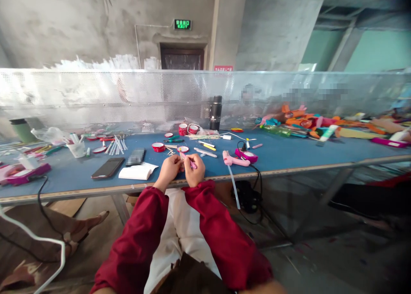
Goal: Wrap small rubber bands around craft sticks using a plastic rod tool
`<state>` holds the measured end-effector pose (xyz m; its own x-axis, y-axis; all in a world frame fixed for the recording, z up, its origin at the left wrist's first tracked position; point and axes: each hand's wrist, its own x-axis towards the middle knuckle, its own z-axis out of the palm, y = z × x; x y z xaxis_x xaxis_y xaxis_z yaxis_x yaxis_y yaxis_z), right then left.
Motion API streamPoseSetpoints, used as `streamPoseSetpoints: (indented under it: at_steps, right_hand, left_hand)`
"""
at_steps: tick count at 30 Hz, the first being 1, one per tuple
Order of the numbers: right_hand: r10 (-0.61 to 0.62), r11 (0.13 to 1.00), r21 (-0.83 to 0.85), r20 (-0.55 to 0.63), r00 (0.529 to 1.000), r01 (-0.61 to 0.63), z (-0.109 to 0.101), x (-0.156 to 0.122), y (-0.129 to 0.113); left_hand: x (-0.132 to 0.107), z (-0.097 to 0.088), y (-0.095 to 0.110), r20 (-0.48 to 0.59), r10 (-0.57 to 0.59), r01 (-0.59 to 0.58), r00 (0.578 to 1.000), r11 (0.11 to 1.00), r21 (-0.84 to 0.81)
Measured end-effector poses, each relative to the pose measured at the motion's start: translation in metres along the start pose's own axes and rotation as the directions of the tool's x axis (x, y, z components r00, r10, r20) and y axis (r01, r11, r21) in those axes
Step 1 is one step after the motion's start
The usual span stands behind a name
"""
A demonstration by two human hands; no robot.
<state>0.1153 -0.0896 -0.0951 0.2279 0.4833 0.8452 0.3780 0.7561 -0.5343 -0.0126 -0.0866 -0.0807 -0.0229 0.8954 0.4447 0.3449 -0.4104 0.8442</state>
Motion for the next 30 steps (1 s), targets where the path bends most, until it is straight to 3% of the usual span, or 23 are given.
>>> streamPoseSetpoints:
  at_steps: [11, 30]
  right_hand:
    - [0.006, 1.000, -0.005, -0.009, 1.000, -0.006, -0.0006, -0.0001, -0.0014]
    - [0.019, 1.000, -0.017, -0.004, 1.000, -0.019, -0.0001, -0.0009, 0.0000]
  left_hand:
    - [-0.0031, 0.0001, 0.0063, -0.005, -0.014, 0.014, 1.000, 0.999, -0.032]
    - [-0.0018, -0.0020, 0.0042, 0.003, 0.017, -0.017, 1.000, 0.996, 0.082]
